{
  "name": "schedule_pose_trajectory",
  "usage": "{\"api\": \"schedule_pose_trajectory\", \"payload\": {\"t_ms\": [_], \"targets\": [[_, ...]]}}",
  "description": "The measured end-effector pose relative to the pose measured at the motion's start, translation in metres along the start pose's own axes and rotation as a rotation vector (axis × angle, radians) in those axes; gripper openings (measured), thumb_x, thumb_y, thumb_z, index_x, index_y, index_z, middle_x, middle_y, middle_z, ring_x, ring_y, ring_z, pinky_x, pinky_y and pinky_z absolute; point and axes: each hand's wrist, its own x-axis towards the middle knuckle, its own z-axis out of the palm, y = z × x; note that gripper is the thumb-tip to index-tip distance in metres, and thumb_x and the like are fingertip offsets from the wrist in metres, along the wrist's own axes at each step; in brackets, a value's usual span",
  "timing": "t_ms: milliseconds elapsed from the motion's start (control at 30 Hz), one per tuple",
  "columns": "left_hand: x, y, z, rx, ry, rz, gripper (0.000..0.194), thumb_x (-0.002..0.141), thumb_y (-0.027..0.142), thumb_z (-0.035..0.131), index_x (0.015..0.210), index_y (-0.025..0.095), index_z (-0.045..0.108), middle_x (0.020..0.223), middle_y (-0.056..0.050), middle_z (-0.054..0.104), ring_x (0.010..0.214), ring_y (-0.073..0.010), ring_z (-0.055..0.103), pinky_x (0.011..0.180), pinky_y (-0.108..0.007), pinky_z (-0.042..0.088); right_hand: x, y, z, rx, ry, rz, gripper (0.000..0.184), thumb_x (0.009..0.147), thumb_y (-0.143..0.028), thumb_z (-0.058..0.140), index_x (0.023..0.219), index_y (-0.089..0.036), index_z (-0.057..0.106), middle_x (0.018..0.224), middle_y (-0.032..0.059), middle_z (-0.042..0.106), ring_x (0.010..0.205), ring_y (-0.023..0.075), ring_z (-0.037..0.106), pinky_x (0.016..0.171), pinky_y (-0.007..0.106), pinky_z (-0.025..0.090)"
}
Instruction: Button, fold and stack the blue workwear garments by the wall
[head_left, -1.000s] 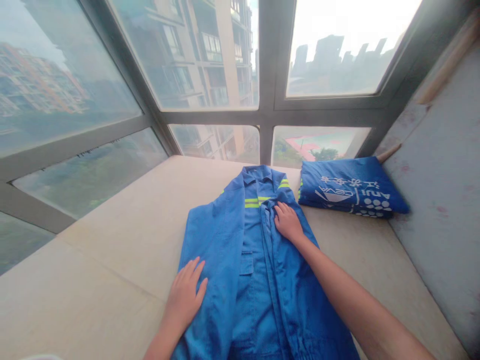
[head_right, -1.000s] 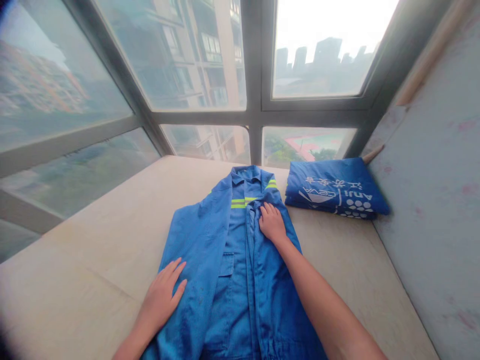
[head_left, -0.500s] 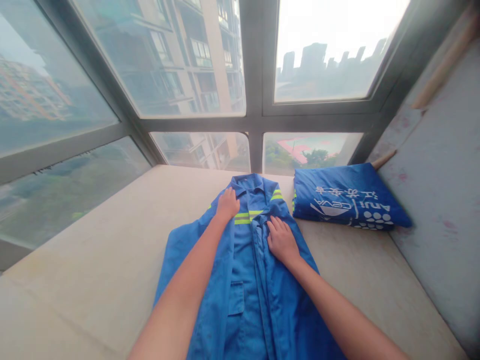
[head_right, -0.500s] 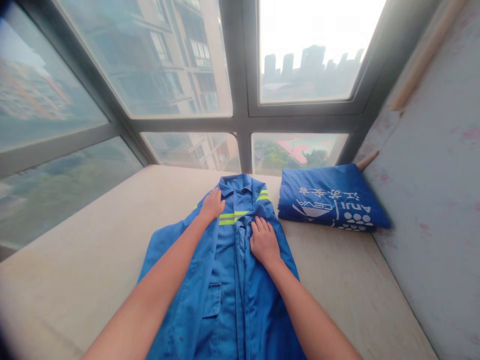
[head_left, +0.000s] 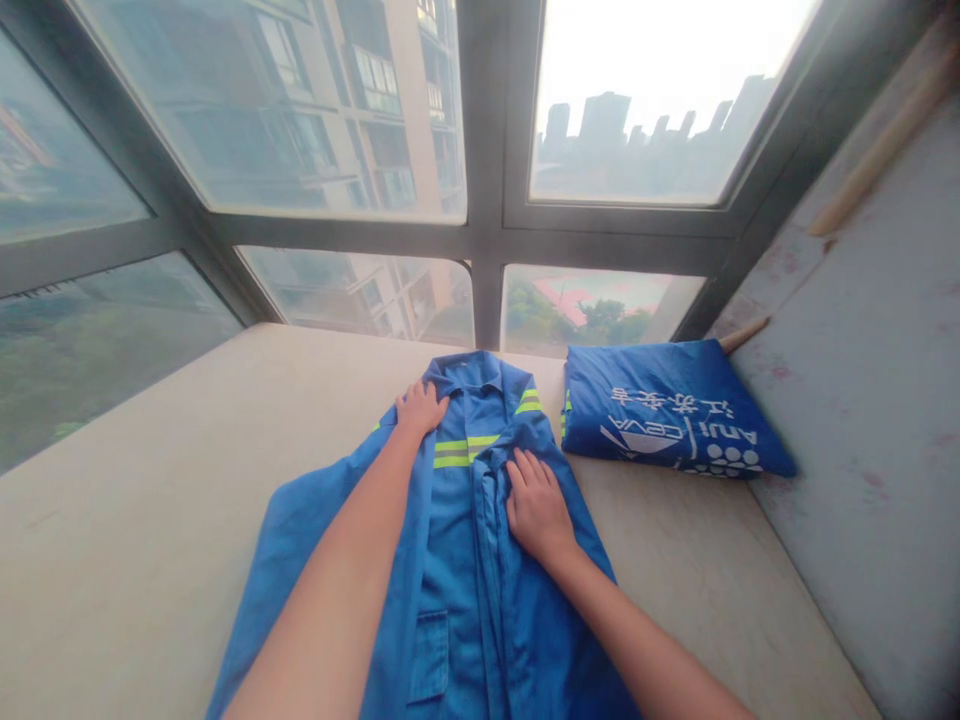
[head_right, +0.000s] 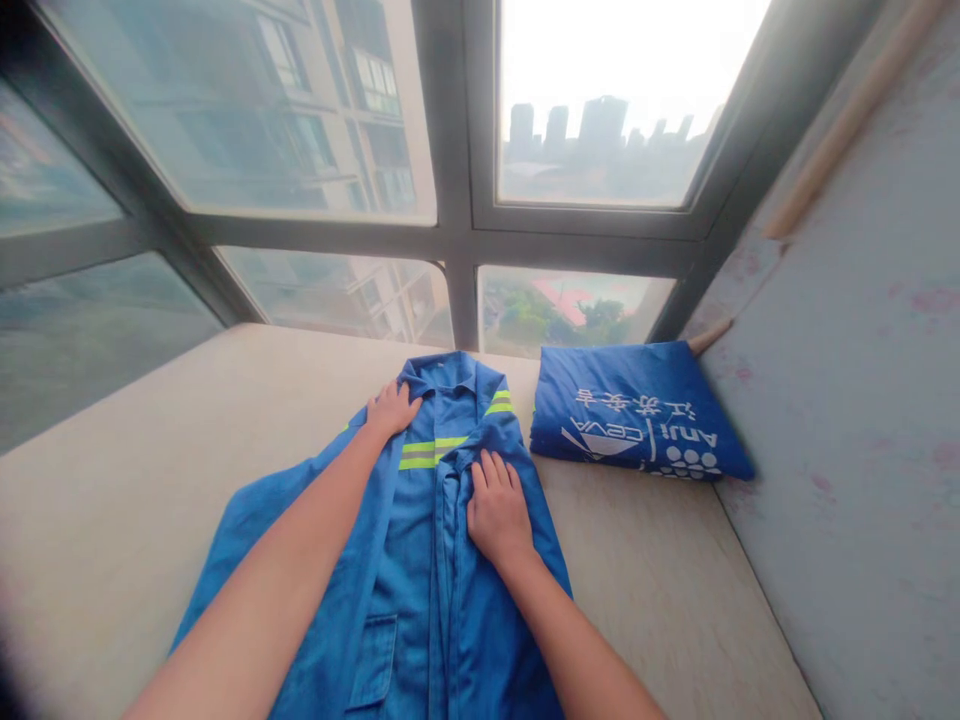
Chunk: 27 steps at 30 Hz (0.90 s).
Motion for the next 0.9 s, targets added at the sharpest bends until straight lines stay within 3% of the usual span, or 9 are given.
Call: {"api": "schedule_pose_trajectory", "payload": {"t_ms": [100,200,267,333,433,600,733,800,900], "targets": [[-0.005,0.011,-0.005,0.026,0.06,0.042,0.059,0.093,0.041,0.039,0.142,0.009,0.046,0.153,-0.024,0.036,0.142,-0.0392,0.029,0.111,-0.062,0.024,0.0,-0.001,-0.002,0.01,-0.002,0.008,0.051,0.088,-0.019,0.045,0.138,-0.016,0.053,0.152,0.0092,0.043,0.141,0.0254,0.035,0.116,0.041,0.025],[-0.015,0.025,-0.01,0.038,0.134,0.184,0.058,0.091,0.024,0.038,0.149,0.015,0.038,0.161,-0.016,0.025,0.148,-0.0313,0.02,0.117,-0.053,0.018,0.001,-0.001,-0.003,0.013,-0.007,0.005,0.05,0.088,-0.02,0.046,0.137,-0.016,0.053,0.152,0.0095,0.044,0.141,0.0253,0.035,0.116,0.041,0.025],[-0.02,0.031,-0.011,0.036,0.128,0.339,0.063,0.088,0.018,0.039,0.151,0.022,0.034,0.163,-0.009,0.023,0.149,-0.0271,0.019,0.118,-0.048,0.019,0.001,0.0,-0.003,0.012,-0.007,0.006,0.05,0.088,-0.02,0.045,0.137,-0.016,0.053,0.152,0.0097,0.044,0.141,0.0253,0.035,0.116,0.041,0.025],[-0.024,0.032,-0.01,0.032,0.068,0.434,0.063,0.087,0.016,0.04,0.149,0.025,0.039,0.16,-0.006,0.031,0.147,-0.027,0.026,0.116,-0.047,0.024,0.001,0.0,-0.003,0.01,-0.008,0.011,0.05,0.088,-0.019,0.045,0.137,-0.015,0.053,0.151,0.0101,0.044,0.141,0.0252,0.035,0.116,0.041,0.025],[-0.027,0.028,-0.009,0.032,0.005,0.412,0.055,0.088,0.016,0.039,0.141,0.021,0.05,0.154,-0.009,0.042,0.141,-0.0299,0.035,0.111,-0.049,0.032,0.002,0.0,-0.003,0.004,-0.014,0.009,0.05,0.088,-0.019,0.045,0.137,-0.015,0.053,0.151,0.0104,0.044,0.141,0.025,0.035,0.116,0.041,0.025],[-0.032,0.04,-0.023,0.006,0.043,0.395,0.044,0.089,0.012,0.037,0.127,0.016,0.06,0.144,-0.015,0.05,0.138,-0.0293,0.039,0.113,-0.047,0.032,0.002,0.0,-0.003,0.01,-0.011,0.009,0.05,0.088,-0.02,0.045,0.137,-0.015,0.053,0.151,0.0104,0.044,0.141,0.0254,0.035,0.116,0.04,0.024],[-0.043,0.065,-0.026,-0.036,0.066,0.406,0.052,0.091,0.016,0.038,0.143,0.014,0.045,0.148,-0.016,0.046,0.141,-0.0285,0.036,0.116,-0.045,0.029,0.002,0.0,-0.002,0.02,-0.001,0.005,0.05,0.088,-0.02,0.045,0.137,-0.015,0.053,0.151,0.0107,0.044,0.141,0.0258,0.035,0.116,0.041,0.025],[-0.049,0.074,-0.017,-0.048,0.042,0.42,0.056,0.093,0.024,0.041,0.148,0.017,0.038,0.155,-0.012,0.038,0.145,-0.028,0.029,0.118,-0.045,0.024,0.001,0.001,-0.002,0.022,0.003,0.0,0.05,0.088,-0.02,0.045,0.137,-0.016,0.054,0.151,0.0109,0.044,0.141,0.0258,0.035,0.116,0.042,0.025],[-0.054,0.076,0.002,-0.05,-0.021,0.387,0.058,0.093,0.038,0.042,0.148,0.019,0.04,0.156,-0.01,0.037,0.145,-0.0285,0.03,0.118,-0.046,0.024,0.001,0.001,-0.002,0.02,0.008,0.003,0.051,0.088,-0.019,0.045,0.137,-0.015,0.053,0.151,0.0107,0.044,0.141,0.0257,0.035,0.116,0.042,0.025]]}}
